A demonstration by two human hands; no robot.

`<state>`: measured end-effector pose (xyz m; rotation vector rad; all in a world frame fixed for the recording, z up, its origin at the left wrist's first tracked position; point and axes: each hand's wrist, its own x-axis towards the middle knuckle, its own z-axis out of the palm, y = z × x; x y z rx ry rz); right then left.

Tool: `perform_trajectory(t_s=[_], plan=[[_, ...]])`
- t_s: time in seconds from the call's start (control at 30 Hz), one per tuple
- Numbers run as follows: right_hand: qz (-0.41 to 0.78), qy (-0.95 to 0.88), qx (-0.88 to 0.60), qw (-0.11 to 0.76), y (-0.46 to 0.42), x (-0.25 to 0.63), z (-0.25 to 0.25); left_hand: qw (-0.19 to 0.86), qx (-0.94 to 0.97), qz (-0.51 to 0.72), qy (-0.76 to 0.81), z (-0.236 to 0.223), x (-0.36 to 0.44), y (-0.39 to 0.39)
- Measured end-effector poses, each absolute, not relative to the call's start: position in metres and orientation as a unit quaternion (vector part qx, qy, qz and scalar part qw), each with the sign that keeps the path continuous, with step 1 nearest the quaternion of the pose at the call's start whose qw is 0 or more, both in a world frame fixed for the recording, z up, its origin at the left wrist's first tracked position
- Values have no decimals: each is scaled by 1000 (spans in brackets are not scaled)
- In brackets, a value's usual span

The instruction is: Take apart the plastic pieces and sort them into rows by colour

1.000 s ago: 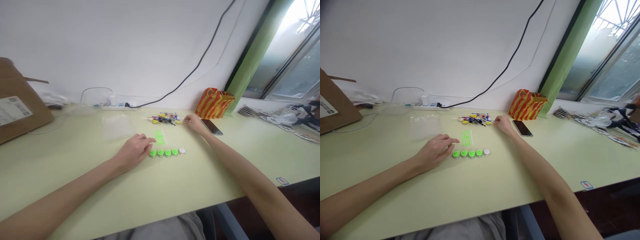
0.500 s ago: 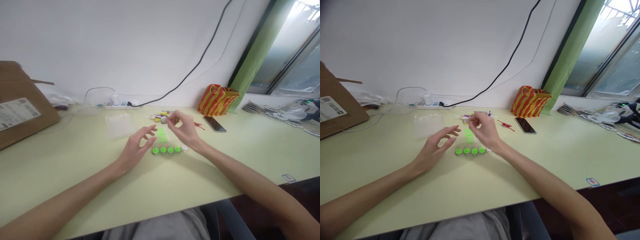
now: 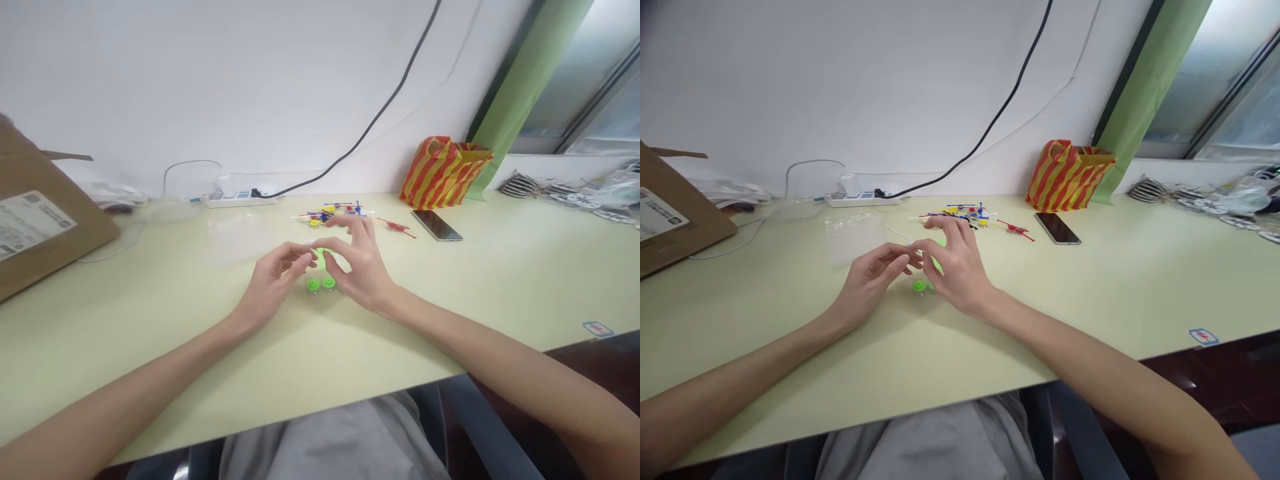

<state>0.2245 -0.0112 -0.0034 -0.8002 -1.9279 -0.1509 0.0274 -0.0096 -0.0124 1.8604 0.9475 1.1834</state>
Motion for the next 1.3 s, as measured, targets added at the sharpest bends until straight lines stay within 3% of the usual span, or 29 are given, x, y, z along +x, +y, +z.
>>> perform_trajectory(t_s=[0.4,0.67,0.83,1.3], plan=[[43,-848,-252,465,-5,228,-13,352,716,465,383,-12,24,-2],[305,-722,-329,526,-4,223,-10,306,744,451,386,-17,24,-4],[423,-683,-321,502,-1,224,-8,307,757,444,367,-16,24,-6],[566,-658,-271,416,-4,229,-3,274,810,411,318,-6,25,-7]])
